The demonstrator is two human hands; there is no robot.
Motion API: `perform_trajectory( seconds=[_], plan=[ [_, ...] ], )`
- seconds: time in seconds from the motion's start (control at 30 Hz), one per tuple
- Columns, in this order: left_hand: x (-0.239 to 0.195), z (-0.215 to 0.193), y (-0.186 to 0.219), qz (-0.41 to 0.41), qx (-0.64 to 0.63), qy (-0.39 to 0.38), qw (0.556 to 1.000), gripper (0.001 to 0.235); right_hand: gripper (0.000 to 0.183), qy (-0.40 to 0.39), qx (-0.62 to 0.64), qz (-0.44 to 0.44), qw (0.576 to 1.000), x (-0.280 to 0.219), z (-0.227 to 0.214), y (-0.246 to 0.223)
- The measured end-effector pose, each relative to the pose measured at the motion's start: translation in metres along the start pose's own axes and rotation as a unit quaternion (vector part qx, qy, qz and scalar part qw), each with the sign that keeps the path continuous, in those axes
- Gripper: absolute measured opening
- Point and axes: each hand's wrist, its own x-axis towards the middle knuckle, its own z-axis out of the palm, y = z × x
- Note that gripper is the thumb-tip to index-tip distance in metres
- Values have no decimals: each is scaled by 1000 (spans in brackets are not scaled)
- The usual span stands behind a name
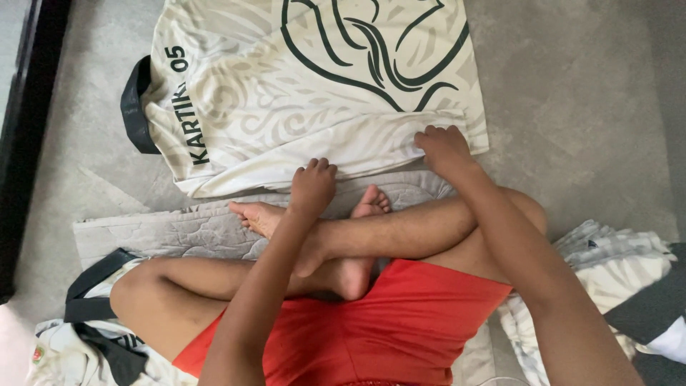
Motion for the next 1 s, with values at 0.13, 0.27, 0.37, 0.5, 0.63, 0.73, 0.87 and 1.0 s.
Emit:
perform_trajectory(
  seconds=[0.13, 0.27, 0.37, 0.5, 0.63, 0.73, 0.87, 1.0],
  plan=[
    [-2, -1, -2, -14, -3, 1, 1000, 12, 27, 19, -10, -4, 1000, 2, 5, 2],
    [-4, -9, -1, -56, 3, -30, 998, 19, 30, 1, -34, 9, 999, -1, -7, -5],
    [-5, -4, -5, -102, 2, -75, 992, 24, 29, 2, -36, 13, 999, 0, -1, 0],
    [-7, -26, -10, -130, -56, -19, 990, 19, 18, 60, -35, 31, 997, 3, -1, 8],
    [-7, -21, -18, -141, -67, -26, 987, 20, 21, 93, 15, 44, 995, -5, -25, 8],
    [-9, -12, -28, -189, -71, -98, 975, 32, 22, 83, 49, 58, 994, -7, -26, 11],
    [-11, 9, -51, -203, -100, -80, 971, 29, 24, 53, 63, 28, 996, -9, -29, 7],
    [-19, -23, -63, -145, -131, -83, 977, 33, 41, -28, 32, 28, 999, -18, -67, -20]
  ],
)
